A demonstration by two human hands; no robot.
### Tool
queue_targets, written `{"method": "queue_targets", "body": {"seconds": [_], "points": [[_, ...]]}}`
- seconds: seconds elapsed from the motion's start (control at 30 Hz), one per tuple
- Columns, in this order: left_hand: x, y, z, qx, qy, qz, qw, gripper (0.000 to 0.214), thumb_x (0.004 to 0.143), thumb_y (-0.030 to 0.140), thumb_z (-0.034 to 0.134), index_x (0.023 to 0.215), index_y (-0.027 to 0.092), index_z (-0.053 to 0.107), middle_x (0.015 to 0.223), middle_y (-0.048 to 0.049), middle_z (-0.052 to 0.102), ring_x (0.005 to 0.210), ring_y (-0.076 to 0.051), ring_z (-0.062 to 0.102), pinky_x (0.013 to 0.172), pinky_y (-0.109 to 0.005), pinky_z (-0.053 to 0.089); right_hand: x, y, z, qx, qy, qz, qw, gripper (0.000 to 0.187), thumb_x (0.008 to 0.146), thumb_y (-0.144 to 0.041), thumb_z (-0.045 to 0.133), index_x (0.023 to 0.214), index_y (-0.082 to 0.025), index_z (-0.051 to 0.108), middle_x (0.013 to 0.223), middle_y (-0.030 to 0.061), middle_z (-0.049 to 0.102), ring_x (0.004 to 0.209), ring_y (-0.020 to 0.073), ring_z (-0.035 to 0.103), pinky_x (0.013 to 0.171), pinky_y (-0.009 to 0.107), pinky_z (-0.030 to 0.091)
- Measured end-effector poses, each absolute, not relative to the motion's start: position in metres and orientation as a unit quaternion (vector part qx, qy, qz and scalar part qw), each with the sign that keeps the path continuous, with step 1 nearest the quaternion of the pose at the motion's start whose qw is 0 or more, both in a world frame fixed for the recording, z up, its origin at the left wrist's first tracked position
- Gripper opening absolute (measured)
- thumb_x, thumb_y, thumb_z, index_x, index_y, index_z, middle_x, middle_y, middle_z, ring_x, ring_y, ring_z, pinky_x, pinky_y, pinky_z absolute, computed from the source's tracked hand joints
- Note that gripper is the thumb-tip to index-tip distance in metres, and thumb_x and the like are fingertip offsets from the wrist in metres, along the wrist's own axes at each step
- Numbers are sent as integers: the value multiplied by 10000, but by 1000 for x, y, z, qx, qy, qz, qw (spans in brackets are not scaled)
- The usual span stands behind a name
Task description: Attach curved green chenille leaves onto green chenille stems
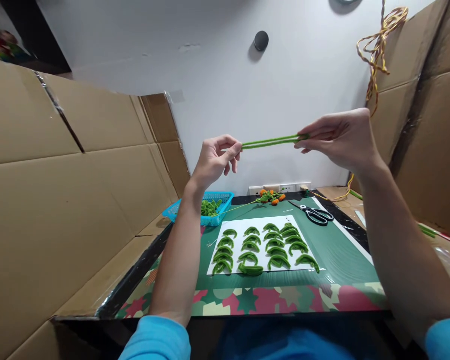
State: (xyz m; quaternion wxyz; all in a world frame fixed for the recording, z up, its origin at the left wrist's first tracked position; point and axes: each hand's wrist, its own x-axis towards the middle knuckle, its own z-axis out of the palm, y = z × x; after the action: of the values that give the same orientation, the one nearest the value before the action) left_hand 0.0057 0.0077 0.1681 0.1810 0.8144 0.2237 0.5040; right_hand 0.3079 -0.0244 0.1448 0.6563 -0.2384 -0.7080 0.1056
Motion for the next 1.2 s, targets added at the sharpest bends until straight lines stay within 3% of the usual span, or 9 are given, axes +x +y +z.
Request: {"method": "queue_targets", "body": {"seconds": [0.17, 0.47, 0.9, 1.2], "points": [[3, 7, 168, 823, 222, 491, 182, 312, 936, 441, 745, 847, 152, 667, 686, -14, 630, 468, -89, 610, 343, -192, 374, 306, -27, 145, -243, -709, 96, 656, 159, 731, -318, 936, 760, -250, 795, 809, 35, 813, 736, 256, 804, 719, 450, 734], [2, 5, 166, 832, 248, 473, 153, 325, 957, 492, 706, 886, 180, 647, 812, -31, 658, 523, -76, 626, 368, -188, 369, 310, -24, 142, -247, -711, 59, 655, 131, 732, -353, 935, 775, -281, 833, 706, -10, 796, 628, 226, 782, 671, 421, 731], [8, 7, 163, 822, 217, 494, 182, 319, 974, 485, 679, 908, 180, 609, 847, -10, 629, 516, -66, 622, 368, -188, 384, 312, -21, 141, -200, -700, 92, 679, 146, 759, -289, 915, 888, -272, 850, 820, -6, 828, 721, 236, 814, 750, 421, 744], [9, 6, 162, 820, 218, 485, 210, 345, 968, 488, 694, 874, 167, 611, 810, -6, 610, 488, -71, 616, 351, -203, 368, 312, -28, 146, -189, -704, 102, 677, 199, 784, -321, 902, 945, -220, 842, 819, 29, 828, 732, 260, 817, 713, 448, 739]]}}
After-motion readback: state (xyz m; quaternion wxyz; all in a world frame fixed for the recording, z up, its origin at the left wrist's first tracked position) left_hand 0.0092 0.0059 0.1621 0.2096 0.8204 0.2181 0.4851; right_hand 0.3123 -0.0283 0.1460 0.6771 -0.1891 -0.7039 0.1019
